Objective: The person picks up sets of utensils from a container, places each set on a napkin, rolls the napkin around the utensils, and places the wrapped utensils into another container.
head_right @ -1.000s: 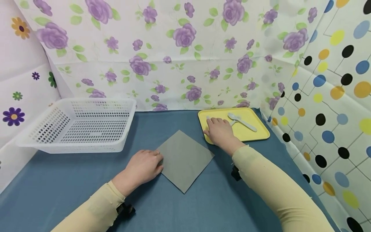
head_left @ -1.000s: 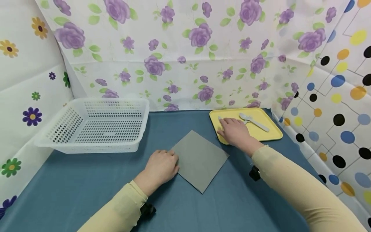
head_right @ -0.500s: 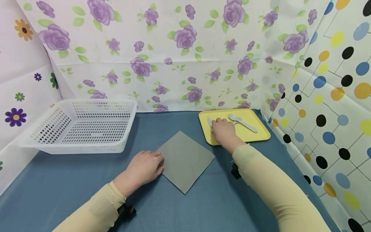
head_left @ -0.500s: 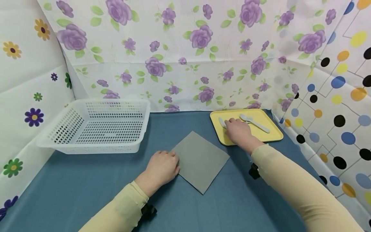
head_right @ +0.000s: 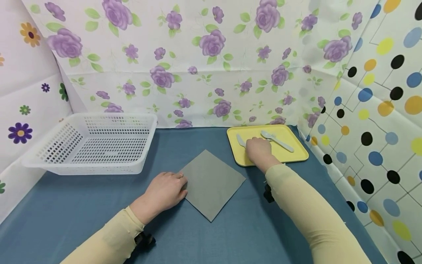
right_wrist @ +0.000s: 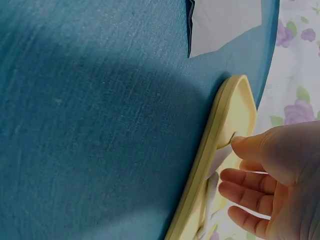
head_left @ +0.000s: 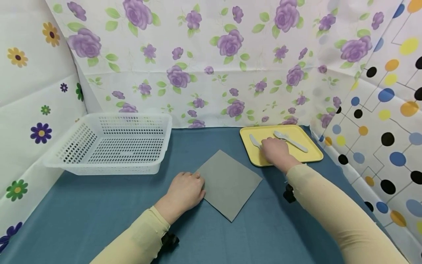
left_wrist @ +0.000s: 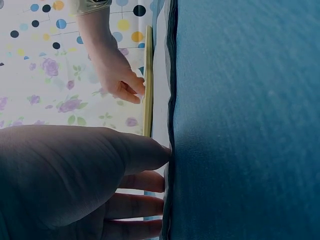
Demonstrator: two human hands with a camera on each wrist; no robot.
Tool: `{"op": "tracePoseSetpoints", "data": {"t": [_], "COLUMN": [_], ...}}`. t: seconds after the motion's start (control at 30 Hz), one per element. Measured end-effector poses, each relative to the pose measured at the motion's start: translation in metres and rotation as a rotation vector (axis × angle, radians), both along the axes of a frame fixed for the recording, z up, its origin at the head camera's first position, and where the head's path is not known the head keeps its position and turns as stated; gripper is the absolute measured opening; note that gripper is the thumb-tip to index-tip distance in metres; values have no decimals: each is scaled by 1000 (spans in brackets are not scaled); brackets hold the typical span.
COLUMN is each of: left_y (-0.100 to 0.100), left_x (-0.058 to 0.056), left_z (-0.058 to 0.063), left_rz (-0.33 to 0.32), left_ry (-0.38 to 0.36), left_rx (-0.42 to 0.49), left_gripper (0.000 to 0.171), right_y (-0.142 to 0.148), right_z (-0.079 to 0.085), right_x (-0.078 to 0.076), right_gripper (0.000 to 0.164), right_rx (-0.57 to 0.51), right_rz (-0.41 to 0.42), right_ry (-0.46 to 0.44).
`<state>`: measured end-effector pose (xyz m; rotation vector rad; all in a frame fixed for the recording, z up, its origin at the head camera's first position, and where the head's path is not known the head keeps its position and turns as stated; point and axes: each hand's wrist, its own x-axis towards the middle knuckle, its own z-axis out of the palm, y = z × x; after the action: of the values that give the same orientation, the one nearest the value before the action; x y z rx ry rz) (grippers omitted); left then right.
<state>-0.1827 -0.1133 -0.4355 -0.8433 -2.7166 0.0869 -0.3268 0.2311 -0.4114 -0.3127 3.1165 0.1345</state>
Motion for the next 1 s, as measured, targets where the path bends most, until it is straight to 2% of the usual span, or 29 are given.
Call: {"op": "tracePoseSetpoints", "data": {"t": [0.47,1.0], "left_y": [-1,-1], "left_x": [1,0], "left_z": [1,2], "left_rz": [-4,-8], "left_ry": [-16,-26], "left_rx": [3,11], "left_gripper": [21,21], "right_y": [0,-5], "right_z": [-8,-6], "right_x": [-10,-17], "right_gripper": [26,29], "right_rx": [1,-44], "right_rz": [-30,-82], "right_ry": [-25,-82]}}
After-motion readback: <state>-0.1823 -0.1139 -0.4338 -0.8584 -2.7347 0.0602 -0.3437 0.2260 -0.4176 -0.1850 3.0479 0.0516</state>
